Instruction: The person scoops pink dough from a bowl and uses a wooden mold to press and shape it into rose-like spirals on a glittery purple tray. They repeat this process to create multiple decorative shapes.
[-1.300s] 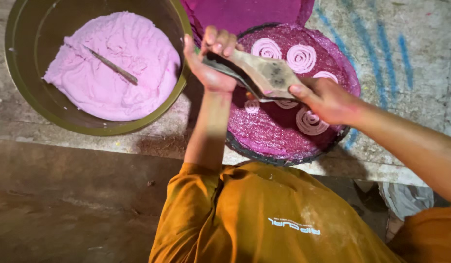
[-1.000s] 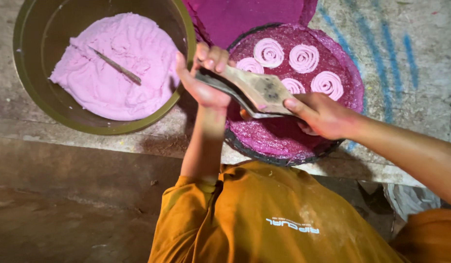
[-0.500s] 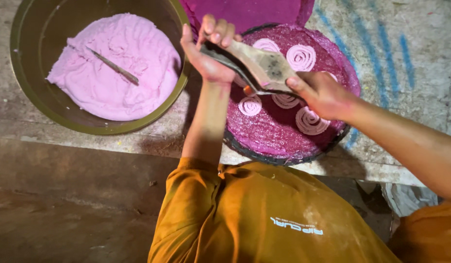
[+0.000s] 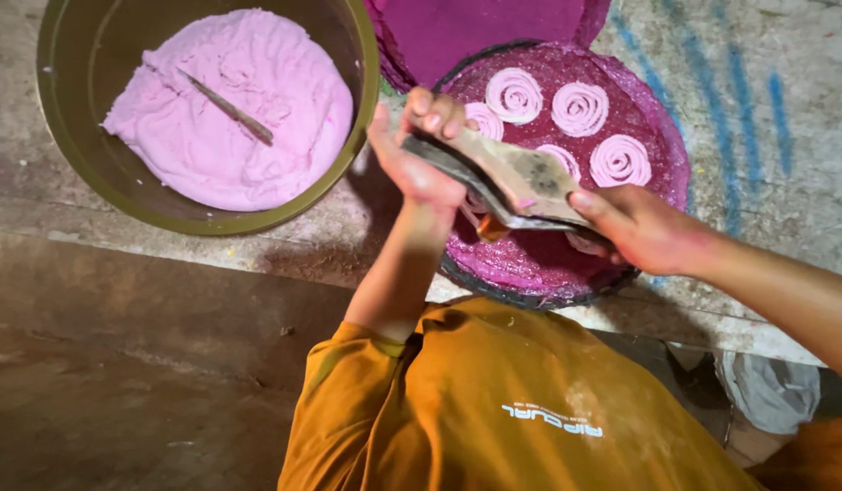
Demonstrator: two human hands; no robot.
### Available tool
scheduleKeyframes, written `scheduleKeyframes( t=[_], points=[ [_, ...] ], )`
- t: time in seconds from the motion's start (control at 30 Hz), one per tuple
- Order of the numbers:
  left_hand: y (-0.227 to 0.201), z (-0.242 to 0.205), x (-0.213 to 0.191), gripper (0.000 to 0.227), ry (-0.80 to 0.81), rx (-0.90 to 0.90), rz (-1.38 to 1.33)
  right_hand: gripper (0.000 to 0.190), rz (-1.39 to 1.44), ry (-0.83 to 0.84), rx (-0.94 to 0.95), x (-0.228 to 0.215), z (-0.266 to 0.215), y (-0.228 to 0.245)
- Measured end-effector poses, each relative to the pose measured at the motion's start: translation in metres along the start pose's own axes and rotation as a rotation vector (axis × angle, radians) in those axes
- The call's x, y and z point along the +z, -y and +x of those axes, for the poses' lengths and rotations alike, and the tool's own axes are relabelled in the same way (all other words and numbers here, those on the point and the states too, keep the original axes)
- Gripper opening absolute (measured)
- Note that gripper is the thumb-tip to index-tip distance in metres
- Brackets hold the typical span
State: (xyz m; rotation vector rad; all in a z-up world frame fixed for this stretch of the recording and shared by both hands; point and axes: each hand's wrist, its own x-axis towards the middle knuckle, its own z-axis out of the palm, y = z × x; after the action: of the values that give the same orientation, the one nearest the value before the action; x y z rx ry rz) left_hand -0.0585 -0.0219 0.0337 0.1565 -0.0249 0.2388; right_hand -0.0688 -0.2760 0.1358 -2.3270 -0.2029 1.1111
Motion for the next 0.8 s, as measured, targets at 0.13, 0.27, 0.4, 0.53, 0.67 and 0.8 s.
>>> scheduleKeyframes(
  t=[0.13,0.27,0.4,0.53,0.67,0.8],
  points=[
    [0.033,0.018,0.005,0.046,-0.022,-0.068,-0.059,0.074,-0.086,-0.076,0.032,-0.021,-0.001,-0.017],
    [0.044,0.044,0.013,0.044,0.003,-0.116,-0.060,0.077,-0.121,-0.192,-0.038,-0.031,0.006,-0.024],
    [0.029,0.048,0.033,0.042,0.186,-0.132,-0.039,0.072,-0.050,-0.250,-0.284,-0.028,0.002,-0.020],
    [-0.001,0.038,0.063,0.039,0.224,-0.158,-0.004,0.069,0.141,-0.088,-0.156,-0.021,-0.015,-0.008],
    [-0.032,0.033,0.100,0.038,0.281,-0.121,0.072,0.063,0.176,-0.084,-0.267,-0.019,-0.024,0.013],
    [-0.047,0.023,0.124,0.039,0.297,-0.068,0.153,0.062,0.167,-0.096,-0.371,-0.014,-0.031,0.018]
  ],
)
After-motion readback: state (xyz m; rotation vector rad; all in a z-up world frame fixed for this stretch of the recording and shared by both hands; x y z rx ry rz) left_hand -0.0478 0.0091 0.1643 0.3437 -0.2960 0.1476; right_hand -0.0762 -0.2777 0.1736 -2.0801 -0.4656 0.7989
